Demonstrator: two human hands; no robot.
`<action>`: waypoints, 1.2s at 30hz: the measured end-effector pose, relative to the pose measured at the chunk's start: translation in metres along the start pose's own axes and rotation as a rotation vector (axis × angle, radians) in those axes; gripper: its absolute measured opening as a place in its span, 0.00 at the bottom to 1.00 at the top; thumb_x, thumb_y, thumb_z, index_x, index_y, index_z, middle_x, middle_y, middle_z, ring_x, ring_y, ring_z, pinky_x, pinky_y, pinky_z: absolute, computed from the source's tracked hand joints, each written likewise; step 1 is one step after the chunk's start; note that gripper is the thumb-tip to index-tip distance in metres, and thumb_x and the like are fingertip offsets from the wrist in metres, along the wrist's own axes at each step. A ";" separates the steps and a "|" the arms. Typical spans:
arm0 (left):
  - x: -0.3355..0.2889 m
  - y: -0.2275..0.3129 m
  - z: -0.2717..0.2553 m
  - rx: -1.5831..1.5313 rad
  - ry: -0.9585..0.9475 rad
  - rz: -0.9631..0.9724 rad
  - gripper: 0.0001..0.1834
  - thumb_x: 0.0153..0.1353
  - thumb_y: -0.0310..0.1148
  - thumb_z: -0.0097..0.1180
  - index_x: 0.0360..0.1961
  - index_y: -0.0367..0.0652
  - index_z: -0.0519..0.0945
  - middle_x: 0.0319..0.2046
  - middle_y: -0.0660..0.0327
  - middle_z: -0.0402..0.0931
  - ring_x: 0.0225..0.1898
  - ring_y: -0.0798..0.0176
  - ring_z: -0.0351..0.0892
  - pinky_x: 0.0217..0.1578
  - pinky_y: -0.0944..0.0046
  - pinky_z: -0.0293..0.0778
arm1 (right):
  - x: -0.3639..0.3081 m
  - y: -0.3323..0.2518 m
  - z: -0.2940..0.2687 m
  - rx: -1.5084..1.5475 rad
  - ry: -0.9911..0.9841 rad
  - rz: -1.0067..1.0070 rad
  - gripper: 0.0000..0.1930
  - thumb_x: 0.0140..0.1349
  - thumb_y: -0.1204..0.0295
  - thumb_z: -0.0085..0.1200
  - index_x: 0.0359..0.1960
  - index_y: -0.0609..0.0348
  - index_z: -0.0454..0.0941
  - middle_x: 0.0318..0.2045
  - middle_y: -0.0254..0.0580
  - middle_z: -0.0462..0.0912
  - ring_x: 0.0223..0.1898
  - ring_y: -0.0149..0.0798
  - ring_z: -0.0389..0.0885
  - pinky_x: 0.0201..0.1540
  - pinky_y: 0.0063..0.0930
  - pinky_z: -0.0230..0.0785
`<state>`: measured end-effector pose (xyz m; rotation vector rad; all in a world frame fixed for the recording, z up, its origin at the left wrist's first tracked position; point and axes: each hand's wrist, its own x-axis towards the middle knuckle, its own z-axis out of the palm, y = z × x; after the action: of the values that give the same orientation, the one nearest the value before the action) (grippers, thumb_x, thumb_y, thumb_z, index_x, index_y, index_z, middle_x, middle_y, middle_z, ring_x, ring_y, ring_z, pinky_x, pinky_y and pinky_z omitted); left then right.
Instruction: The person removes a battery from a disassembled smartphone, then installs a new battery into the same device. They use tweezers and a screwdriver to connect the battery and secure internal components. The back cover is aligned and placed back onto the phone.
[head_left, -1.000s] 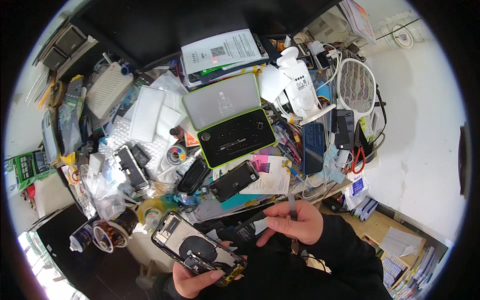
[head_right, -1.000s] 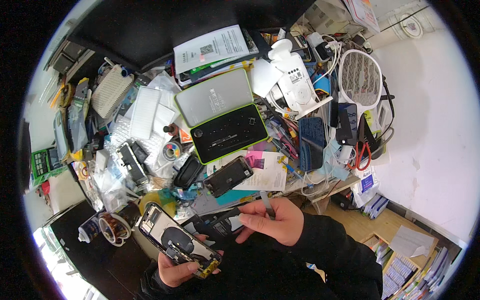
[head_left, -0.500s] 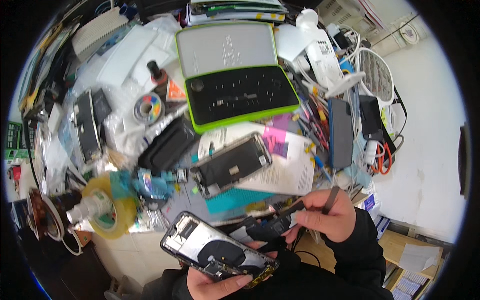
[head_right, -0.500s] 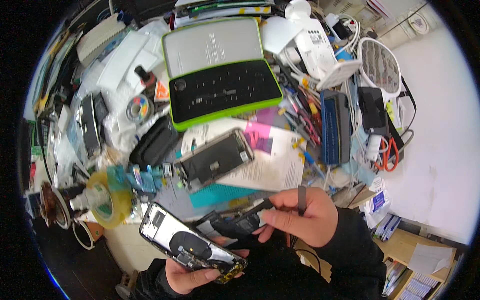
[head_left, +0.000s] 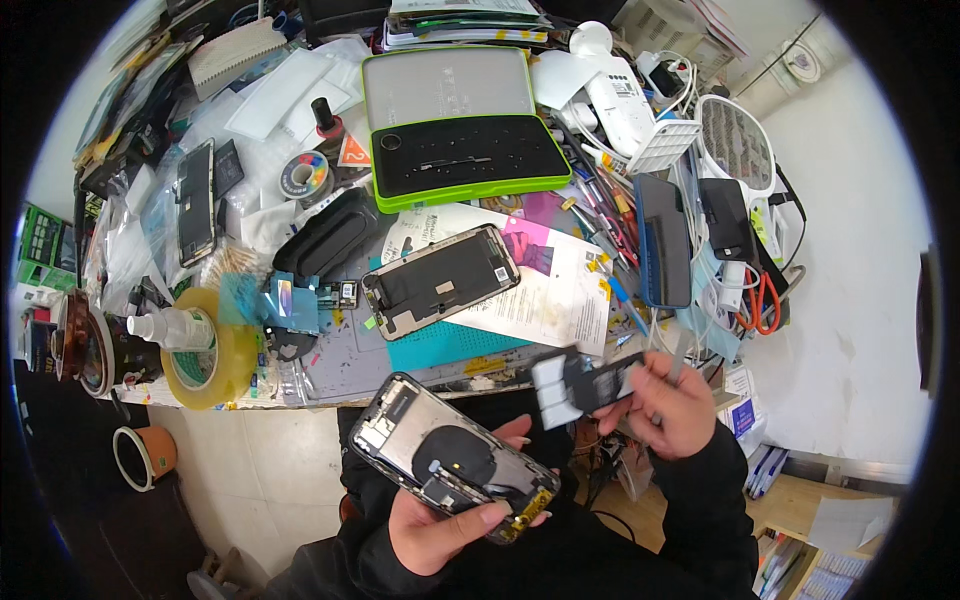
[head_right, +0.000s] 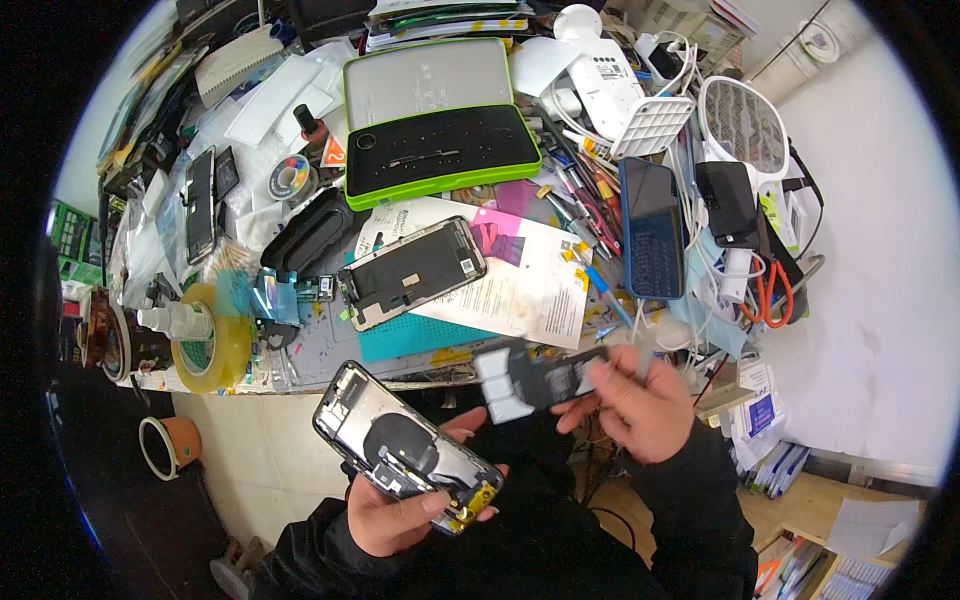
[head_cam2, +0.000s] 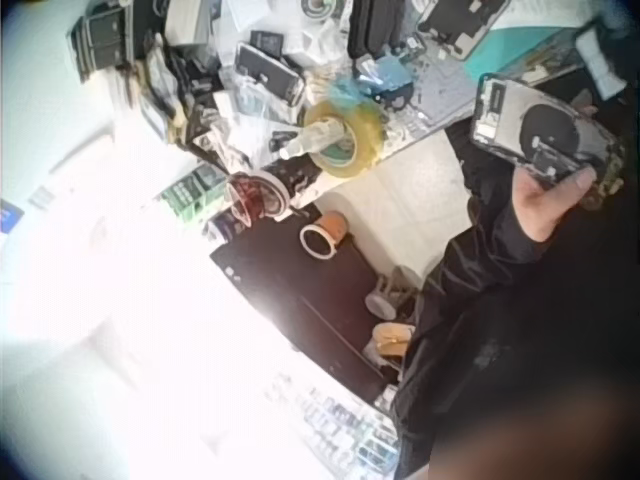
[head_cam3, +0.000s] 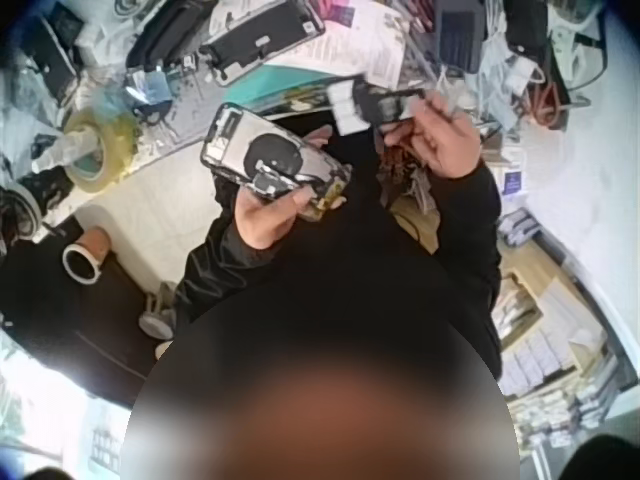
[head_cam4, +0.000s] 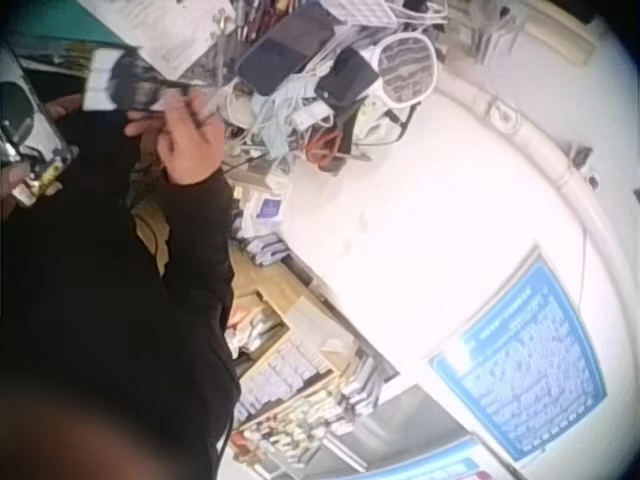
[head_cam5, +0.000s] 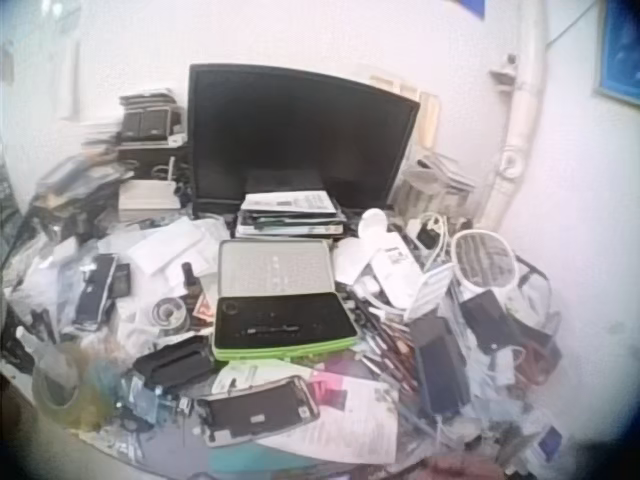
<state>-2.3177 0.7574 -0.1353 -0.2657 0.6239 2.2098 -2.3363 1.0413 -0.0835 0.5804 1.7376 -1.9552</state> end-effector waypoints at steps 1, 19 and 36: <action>0.003 0.000 0.000 0.002 0.011 0.032 0.36 0.61 0.19 0.61 0.69 0.35 0.62 0.70 0.42 0.61 0.65 0.32 0.70 0.55 0.38 0.80 | 0.004 0.001 -0.005 0.111 0.001 -0.038 0.16 0.79 0.64 0.40 0.53 0.67 0.70 0.44 0.59 0.85 0.36 0.42 0.89 0.14 0.15 0.54; 0.029 -0.003 -0.034 0.072 0.106 0.175 0.35 0.68 0.29 0.58 0.72 0.41 0.57 0.63 0.44 0.70 0.64 0.40 0.73 0.58 0.41 0.78 | 0.136 -0.013 0.055 0.566 -0.658 0.179 0.28 0.81 0.62 0.33 0.76 0.63 0.49 0.70 0.66 0.63 0.53 0.57 0.83 0.12 0.16 0.55; 0.082 0.014 -0.004 0.066 0.015 0.003 0.35 0.71 0.28 0.55 0.74 0.35 0.55 0.69 0.41 0.64 0.65 0.39 0.73 0.58 0.40 0.79 | 0.012 -0.021 -0.026 0.368 0.011 -0.129 0.14 0.78 0.61 0.41 0.40 0.60 0.69 0.53 0.76 0.77 0.16 0.38 0.80 0.12 0.21 0.66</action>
<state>-2.3820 0.8018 -0.1651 -0.2473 0.7041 2.1875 -2.3584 1.0686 -0.0765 0.6133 1.4592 -2.3895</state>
